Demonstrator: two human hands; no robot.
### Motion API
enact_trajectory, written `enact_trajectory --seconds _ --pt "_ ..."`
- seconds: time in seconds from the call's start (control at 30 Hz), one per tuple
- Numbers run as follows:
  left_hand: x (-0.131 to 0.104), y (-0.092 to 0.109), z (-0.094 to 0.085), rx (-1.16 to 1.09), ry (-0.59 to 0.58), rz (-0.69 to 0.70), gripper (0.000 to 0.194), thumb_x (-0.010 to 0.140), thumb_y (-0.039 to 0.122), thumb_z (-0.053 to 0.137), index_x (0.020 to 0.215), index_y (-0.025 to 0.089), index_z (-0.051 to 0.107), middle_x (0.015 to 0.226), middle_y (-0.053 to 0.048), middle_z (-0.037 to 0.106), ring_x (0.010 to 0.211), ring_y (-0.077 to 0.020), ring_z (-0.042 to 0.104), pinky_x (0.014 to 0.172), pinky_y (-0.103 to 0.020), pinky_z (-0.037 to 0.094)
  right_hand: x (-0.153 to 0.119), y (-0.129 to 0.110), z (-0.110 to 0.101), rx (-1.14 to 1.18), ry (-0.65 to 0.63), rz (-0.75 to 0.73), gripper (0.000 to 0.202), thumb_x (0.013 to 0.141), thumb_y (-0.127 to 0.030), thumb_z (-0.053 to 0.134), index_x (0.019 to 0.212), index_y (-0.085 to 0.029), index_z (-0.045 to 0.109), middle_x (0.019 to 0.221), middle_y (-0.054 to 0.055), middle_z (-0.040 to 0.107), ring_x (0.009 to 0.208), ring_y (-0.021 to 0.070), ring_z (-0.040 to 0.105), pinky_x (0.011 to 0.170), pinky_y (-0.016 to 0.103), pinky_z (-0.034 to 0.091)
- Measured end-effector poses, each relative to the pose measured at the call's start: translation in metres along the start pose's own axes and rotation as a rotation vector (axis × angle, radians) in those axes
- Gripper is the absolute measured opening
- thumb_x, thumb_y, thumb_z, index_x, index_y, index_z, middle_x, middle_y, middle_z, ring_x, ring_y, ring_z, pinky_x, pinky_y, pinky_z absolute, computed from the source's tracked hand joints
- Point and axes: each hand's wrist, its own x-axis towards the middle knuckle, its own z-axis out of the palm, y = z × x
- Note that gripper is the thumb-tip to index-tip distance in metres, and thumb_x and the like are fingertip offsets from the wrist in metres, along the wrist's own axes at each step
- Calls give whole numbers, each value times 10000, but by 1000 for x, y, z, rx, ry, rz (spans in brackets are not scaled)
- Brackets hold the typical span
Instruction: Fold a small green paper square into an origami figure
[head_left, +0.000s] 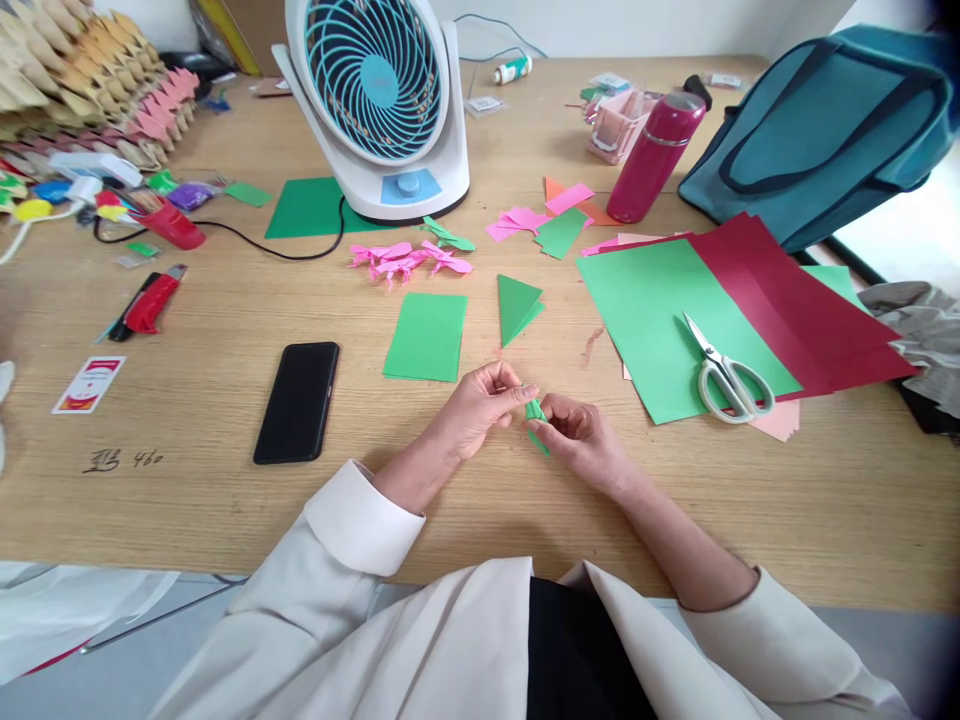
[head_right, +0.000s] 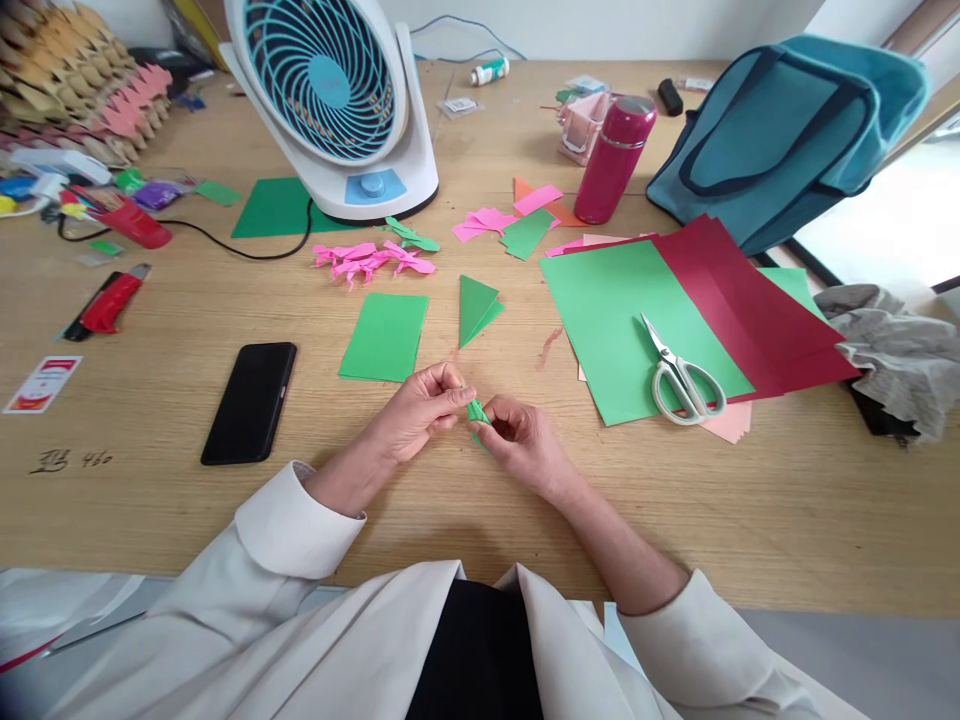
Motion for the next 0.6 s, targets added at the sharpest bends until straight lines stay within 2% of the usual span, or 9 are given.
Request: enact_trajectory --seconds 0.2,0.27,0.33,0.47,0.6 --pt "1 1 -2 -123 -59 -87 528 564 365 914 641 167 430 554 99 343 461 -8 236 413 -170 124 0 0 0 -2 -2 9 365 877 -490 607 688 -197 499 626 -32 427 581 110 354 540 270 281" --pt "2 2 -3 -148 -79 -115 552 578 404 907 636 172 410 536 103 315 461 -11 229 417 -157 133 1 -1 0 3 -2 10 376 866 -501 615 680 -198 494 622 -33 422 579 109 352 538 270 277" --pt "3 4 -4 -132 -65 -84 545 613 466 879 644 171 423 551 91 345 468 -17 241 418 -154 144 0 -2 1 11 2 20 393 852 -521 625 672 -200 489 619 -34 423 576 107 353 536 268 276" --pt "4 4 -4 58 9 96 478 703 568 785 746 151 555 690 42 491 506 -29 310 426 -172 190 0 -3 2 34 26 70 420 836 -552 633 662 -202 478 603 -40 416 561 103 344 530 269 275" --pt "4 -5 -3 292 -25 117 452 661 520 825 698 147 573 638 41 492 574 -65 406 509 -203 284 0 -1 4 60 68 55 425 828 -557 643 661 -201 483 604 -41 419 564 102 351 538 271 276"
